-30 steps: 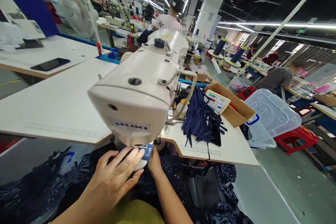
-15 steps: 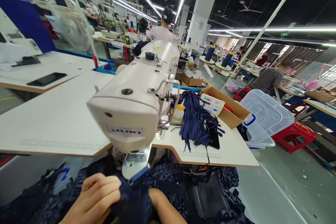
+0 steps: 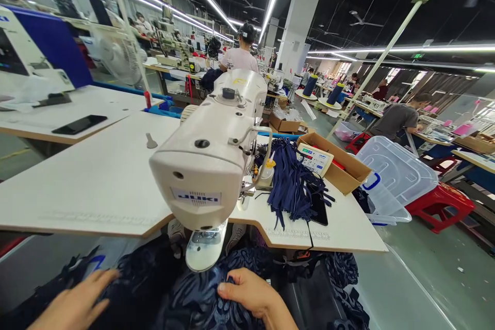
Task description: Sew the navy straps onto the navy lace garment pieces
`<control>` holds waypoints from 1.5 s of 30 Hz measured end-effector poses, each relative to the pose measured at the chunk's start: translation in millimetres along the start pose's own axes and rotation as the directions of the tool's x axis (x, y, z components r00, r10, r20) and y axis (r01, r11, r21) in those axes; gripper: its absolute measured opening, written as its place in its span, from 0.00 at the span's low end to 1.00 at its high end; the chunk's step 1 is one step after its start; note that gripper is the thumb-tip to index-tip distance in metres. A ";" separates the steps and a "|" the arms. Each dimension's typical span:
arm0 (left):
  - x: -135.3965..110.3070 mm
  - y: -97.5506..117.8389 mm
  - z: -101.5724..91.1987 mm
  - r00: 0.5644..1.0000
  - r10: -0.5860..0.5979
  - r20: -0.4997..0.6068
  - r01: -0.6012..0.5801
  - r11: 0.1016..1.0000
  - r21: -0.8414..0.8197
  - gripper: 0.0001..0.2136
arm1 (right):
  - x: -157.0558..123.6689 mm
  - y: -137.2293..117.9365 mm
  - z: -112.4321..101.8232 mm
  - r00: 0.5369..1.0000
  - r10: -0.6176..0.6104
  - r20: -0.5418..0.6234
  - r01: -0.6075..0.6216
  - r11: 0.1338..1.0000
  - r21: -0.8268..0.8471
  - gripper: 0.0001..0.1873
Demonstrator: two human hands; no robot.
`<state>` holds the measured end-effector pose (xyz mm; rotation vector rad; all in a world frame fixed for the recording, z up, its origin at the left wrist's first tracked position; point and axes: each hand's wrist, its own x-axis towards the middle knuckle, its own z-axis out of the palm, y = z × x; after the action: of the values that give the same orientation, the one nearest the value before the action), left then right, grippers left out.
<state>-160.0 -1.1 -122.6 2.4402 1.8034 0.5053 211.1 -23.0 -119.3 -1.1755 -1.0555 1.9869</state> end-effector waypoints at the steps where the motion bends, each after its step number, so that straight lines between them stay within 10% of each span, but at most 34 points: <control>1: 4.3 22.7 -1.9 0.994 0.100 0.032 -0.096 0.989 -0.109 0.13 | -2.0 -5.5 5.1 0.995 0.008 -0.096 -0.008 1.000 0.005 0.25; 8: 31.4 154.8 -11.0 0.883 0.454 -0.123 -0.466 0.814 -0.347 0.12 | -4.8 -33.1 46.5 0.870 -0.151 -0.469 0.253 0.954 0.162 0.25; 12: 34.5 162.7 -8.9 0.861 0.445 -0.245 -0.494 0.847 -0.197 0.10 | -12.7 -32.3 47.1 0.805 -0.425 -0.414 0.297 0.892 -0.340 0.25; 17: 26.4 167.9 -11.3 0.854 0.511 -0.100 -0.520 0.841 -0.150 0.10 | -14.3 -28.0 32.6 0.829 -0.514 -0.222 0.163 0.602 -0.782 0.18; 20: 26.2 174.3 -11.3 0.871 0.489 -0.043 -0.489 0.859 -0.149 0.12 | -11.2 -32.3 28.1 0.759 -0.603 -0.246 0.064 0.445 -0.893 0.15; 28: 34.9 194.1 -12.4 0.877 0.466 0.118 -0.414 0.857 -0.308 0.13 | -24.4 -50.2 43.4 0.745 -0.585 -0.319 0.314 0.731 -0.606 0.24; 34: 28.3 195.5 -1.4 0.879 0.456 0.137 -0.416 0.876 -0.245 0.14 | -19.1 -32.6 41.9 0.571 -0.805 -0.164 0.062 0.241 -0.968 0.23; 38: 27.4 184.3 -4.8 0.901 0.415 0.128 -0.370 0.887 -0.277 0.12 | -31.8 -49.5 42.0 0.694 -0.706 -0.140 0.122 0.306 -0.944 0.15; 42: 29.8 169.6 -22.4 0.890 0.423 0.174 -0.254 0.773 -0.581 0.38 | -55.4 -80.5 52.4 0.875 -0.473 0.105 0.359 0.487 -0.796 0.09; 45: 34.8 162.5 -43.5 0.850 0.453 0.270 -0.105 0.647 -0.756 0.31 | -65.7 -97.3 59.9 0.864 -0.358 0.354 0.487 0.418 -0.767 0.09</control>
<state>-14.8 -25.1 -34.0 2.0196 0.7899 0.4972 194.8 -45.7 9.5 -1.0132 -2.2955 1.0992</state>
